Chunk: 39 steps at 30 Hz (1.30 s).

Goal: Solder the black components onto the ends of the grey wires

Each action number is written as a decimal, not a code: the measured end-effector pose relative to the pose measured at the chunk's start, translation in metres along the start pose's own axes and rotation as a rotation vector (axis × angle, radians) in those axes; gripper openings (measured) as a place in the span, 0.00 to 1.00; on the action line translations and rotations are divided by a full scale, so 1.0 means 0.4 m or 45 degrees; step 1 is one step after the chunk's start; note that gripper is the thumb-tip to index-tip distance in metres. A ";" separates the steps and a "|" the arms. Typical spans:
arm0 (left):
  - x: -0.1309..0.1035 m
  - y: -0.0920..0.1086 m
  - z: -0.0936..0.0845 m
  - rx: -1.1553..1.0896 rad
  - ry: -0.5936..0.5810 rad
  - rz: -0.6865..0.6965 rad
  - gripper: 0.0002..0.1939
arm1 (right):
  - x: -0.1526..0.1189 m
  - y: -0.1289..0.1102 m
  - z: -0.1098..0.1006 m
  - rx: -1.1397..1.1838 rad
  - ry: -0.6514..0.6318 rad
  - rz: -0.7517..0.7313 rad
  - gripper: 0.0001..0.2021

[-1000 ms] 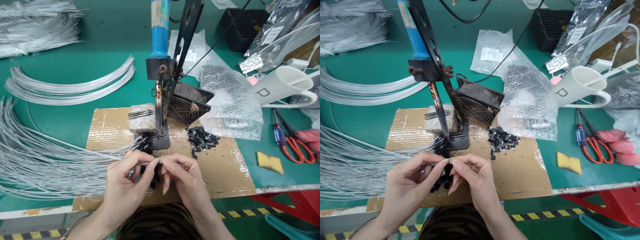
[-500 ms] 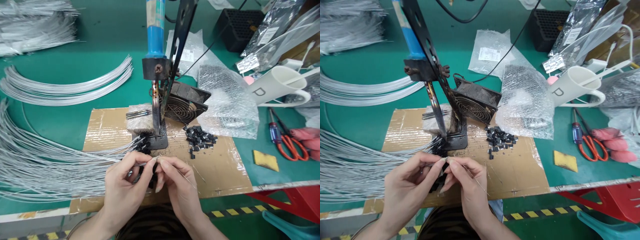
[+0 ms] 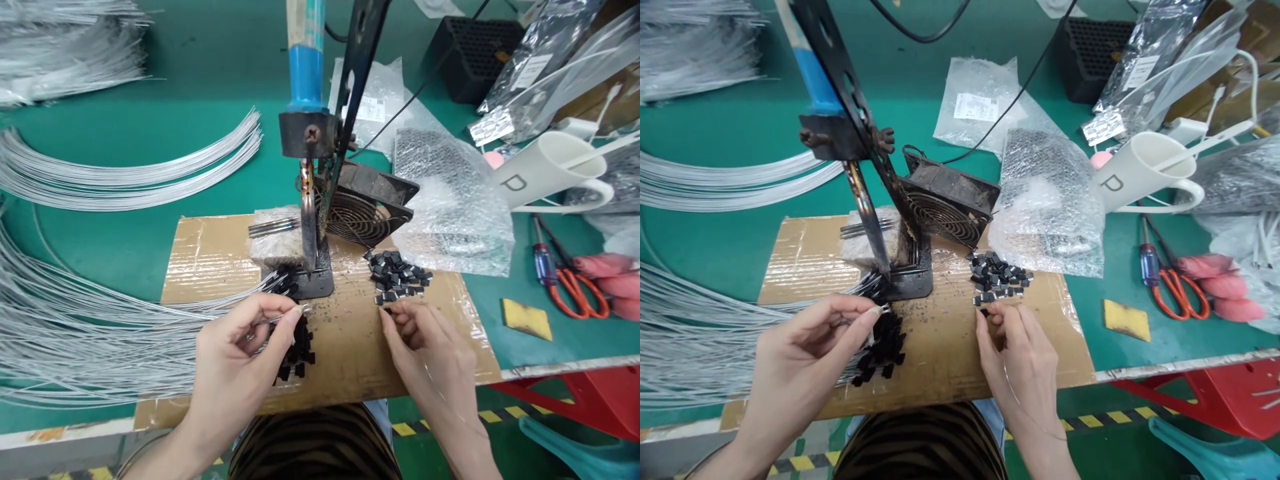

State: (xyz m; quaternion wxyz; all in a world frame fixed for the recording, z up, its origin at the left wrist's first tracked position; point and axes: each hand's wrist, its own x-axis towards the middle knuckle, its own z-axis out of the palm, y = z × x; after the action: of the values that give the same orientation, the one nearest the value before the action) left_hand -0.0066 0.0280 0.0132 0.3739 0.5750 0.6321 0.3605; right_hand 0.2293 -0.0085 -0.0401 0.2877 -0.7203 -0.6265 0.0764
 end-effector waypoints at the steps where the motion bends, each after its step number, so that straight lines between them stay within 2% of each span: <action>1: 0.000 0.001 0.000 -0.010 0.004 0.000 0.02 | -0.002 -0.003 -0.001 0.012 0.005 0.005 0.05; 4: -0.001 0.002 0.000 -0.017 -0.008 0.004 0.02 | -0.009 -0.018 -0.007 0.216 0.006 0.118 0.06; 9: -0.008 -0.007 -0.003 -0.003 -0.025 0.056 0.02 | -0.005 -0.075 -0.014 0.919 -0.032 0.560 0.07; 12: -0.009 -0.006 -0.006 0.011 -0.038 0.041 0.03 | 0.007 -0.117 -0.016 1.171 -0.024 0.600 0.05; 16: -0.005 0.005 -0.010 0.044 -0.041 0.024 0.03 | 0.021 -0.154 -0.014 1.284 -0.089 0.663 0.03; 23: -0.001 0.001 -0.010 0.065 -0.035 0.020 0.05 | 0.036 -0.174 0.008 1.529 -0.255 0.657 0.03; 31: 0.010 0.032 -0.014 -0.162 -0.156 -0.062 0.04 | 0.041 -0.204 0.029 1.672 -0.333 0.714 0.03; 39: 0.019 0.035 -0.022 -0.259 -0.280 -0.072 0.06 | 0.041 -0.220 0.042 1.697 -0.402 0.704 0.04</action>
State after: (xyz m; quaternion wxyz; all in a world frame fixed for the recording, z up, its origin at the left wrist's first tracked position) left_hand -0.0085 0.0364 0.0292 0.5071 0.5522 0.5636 0.3469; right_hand 0.1492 0.0166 -0.0050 0.5408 -0.5048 -0.2767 0.6133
